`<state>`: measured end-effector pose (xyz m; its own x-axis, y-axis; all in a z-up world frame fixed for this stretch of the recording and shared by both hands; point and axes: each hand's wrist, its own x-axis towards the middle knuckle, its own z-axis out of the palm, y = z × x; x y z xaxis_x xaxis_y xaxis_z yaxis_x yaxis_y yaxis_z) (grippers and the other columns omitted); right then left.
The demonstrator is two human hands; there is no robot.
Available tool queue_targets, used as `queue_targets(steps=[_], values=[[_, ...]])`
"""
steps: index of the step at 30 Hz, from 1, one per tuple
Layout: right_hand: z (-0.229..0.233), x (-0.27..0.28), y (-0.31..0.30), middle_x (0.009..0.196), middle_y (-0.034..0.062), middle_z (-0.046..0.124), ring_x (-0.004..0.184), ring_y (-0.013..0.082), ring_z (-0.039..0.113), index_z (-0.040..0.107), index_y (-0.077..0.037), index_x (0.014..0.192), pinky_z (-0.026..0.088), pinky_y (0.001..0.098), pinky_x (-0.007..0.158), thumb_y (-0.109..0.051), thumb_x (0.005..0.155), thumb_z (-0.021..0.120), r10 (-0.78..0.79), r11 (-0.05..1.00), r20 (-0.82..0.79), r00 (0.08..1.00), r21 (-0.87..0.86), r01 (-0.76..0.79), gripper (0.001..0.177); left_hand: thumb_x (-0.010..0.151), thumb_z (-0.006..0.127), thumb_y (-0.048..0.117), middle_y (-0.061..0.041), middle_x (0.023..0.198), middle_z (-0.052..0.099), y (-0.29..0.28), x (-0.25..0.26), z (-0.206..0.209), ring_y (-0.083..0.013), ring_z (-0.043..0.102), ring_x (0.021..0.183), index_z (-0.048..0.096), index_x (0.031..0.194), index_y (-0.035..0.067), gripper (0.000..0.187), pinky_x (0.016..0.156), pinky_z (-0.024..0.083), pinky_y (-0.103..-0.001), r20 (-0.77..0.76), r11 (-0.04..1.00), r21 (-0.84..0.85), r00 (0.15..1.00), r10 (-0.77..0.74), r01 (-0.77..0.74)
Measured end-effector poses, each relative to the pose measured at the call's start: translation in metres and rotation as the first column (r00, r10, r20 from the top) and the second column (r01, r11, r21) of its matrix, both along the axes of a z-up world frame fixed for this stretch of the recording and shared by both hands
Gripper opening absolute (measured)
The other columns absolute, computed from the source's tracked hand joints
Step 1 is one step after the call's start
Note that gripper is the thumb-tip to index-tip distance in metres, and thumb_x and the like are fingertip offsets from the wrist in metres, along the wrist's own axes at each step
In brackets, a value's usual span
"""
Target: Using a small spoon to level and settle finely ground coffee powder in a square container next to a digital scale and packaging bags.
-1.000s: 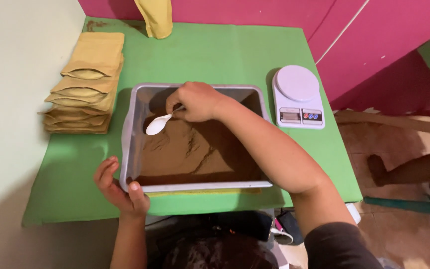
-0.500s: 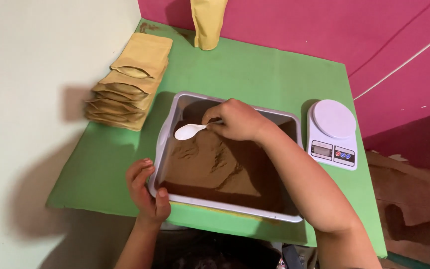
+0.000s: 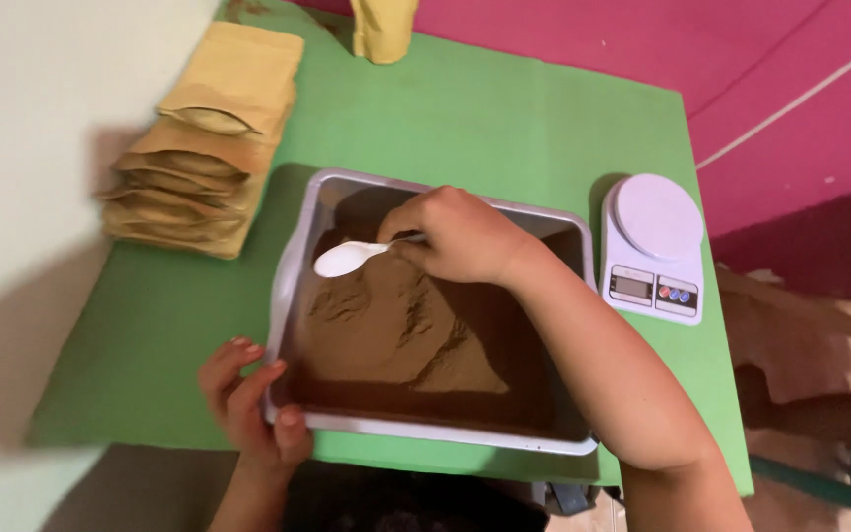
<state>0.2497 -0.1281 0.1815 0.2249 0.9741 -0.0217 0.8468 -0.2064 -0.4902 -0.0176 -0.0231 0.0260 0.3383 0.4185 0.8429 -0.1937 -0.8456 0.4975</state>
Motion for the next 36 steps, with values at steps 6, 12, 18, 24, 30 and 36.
queue_targets(steps=[6,12,18,24,30,36], values=[[-0.017,0.003,0.000,0.094,0.0033,0.076,0.083,0.0276,0.069,0.075,-0.015,0.095,0.048,0.0393,0.069,-0.004,0.083,0.056,0.086,0.992,0.009,0.996,0.092,-0.086,0.025,0.105,0.043,0.044,-0.021,0.119,0.051,0.001,0.002,-0.004,-0.0399,0.055,0.116,0.060,0.107,0.000,0.047,0.108,0.050,-0.053,0.047,1.000,0.007,0.999,0.001,-0.001],[-0.033,0.001,0.010,0.084,0.0083,0.075,0.073,0.0341,0.068,0.077,-0.019,0.091,0.043,0.0479,0.047,-0.017,0.078,0.063,0.029,1.000,0.043,0.999,-0.013,-0.028,0.019,0.107,0.037,0.039,-0.028,0.113,0.054,0.061,-0.025,-0.044,-0.0438,0.055,0.106,0.060,0.100,-0.002,0.048,0.091,0.047,-0.052,0.228,0.975,0.196,0.972,0.055,-0.101],[-0.042,0.006,0.015,0.071,0.0055,0.059,0.060,0.0340,0.057,0.058,-0.016,0.081,0.033,0.0440,0.042,0.003,0.068,0.055,0.003,0.988,0.056,0.998,-0.152,0.006,0.023,0.101,0.057,0.044,0.030,0.128,0.061,0.129,-0.061,-0.057,-0.0116,0.052,0.125,0.066,0.127,0.038,0.028,0.121,0.029,-0.044,-0.610,0.758,0.479,0.789,-0.076,0.443],[-0.018,0.008,-0.003,0.086,-0.0001,0.064,0.075,0.0311,0.069,0.068,-0.017,0.086,0.050,0.0453,0.043,-0.004,0.076,0.064,-0.100,0.990,0.326,0.940,-0.065,0.127,0.017,0.104,0.048,0.025,0.011,0.088,0.071,0.096,-0.016,-0.019,-0.0040,0.059,0.083,0.077,0.090,0.031,0.032,0.102,0.036,-0.038,-0.454,0.806,0.442,0.873,-0.177,0.393],[0.033,-0.008,-0.042,0.070,-0.0016,0.071,0.072,0.0264,0.072,0.068,-0.018,0.073,0.056,0.0377,0.053,-0.004,0.087,0.062,-0.049,0.910,0.362,0.931,-0.368,0.191,0.021,0.094,0.045,0.061,0.007,0.072,0.071,0.059,0.005,0.033,-0.0154,0.067,0.069,0.043,0.052,0.019,0.060,0.096,0.036,-0.049,-0.300,0.788,0.405,0.882,-0.363,0.463],[0.033,-0.004,-0.071,0.067,0.0091,0.064,0.058,0.0375,0.062,0.062,-0.014,0.077,0.043,0.0478,0.044,-0.012,0.087,0.054,-0.132,0.933,0.524,0.841,-0.222,0.284,0.012,0.094,0.031,0.071,-0.001,0.071,0.071,0.035,0.015,0.076,-0.0229,0.065,0.066,0.043,0.051,0.012,0.074,0.095,0.033,-0.050,-0.246,0.822,0.317,0.878,-0.410,0.473]])
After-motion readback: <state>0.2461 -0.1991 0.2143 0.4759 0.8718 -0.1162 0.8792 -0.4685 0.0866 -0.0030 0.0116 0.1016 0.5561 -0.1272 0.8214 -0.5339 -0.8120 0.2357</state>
